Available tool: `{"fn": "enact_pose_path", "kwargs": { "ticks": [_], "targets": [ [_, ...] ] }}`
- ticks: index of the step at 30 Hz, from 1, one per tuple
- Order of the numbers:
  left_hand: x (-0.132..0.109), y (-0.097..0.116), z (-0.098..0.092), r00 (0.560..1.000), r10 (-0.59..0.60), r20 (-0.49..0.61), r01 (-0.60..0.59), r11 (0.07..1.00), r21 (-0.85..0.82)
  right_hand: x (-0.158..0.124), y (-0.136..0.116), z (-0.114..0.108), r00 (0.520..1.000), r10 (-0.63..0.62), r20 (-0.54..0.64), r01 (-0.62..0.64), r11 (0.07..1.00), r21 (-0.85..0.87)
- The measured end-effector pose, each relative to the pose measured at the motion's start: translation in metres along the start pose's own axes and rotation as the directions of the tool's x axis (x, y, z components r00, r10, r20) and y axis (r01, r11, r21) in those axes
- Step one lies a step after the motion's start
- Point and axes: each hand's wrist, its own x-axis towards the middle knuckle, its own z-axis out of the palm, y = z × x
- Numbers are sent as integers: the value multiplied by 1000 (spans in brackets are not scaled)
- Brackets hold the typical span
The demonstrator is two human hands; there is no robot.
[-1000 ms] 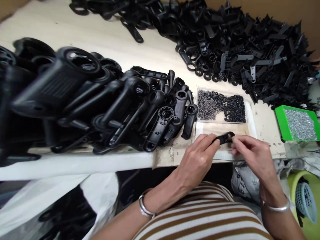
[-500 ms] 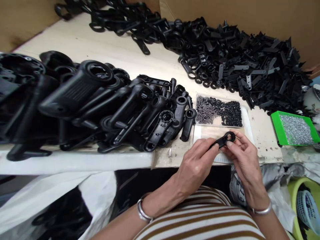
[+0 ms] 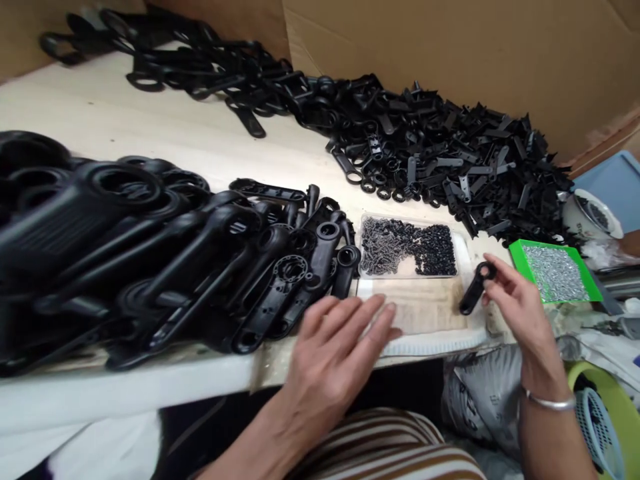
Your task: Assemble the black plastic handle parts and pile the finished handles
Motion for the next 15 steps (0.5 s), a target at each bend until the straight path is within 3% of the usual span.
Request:
{"fn": "enact_pose_path", "kwargs": {
  "ticks": [4,8,12,15],
  "targets": [
    [-7,-14,-11,994,-76,84,46,947,318,49,25,-28,992,-100,79,122,926,-357],
    [-19,-20,-7,980,-165,108,116,926,360,80,35,-25,961,-172,215,264,799,-540],
    [-17,-18,-9,983,-140,120,80,911,405,76,24,-20,936,-277,216,352,720,-598],
    [-10,-15,-14,988,-101,114,43,903,427,59,8,-9,890,-400,221,446,659,-605]
  ]
}}
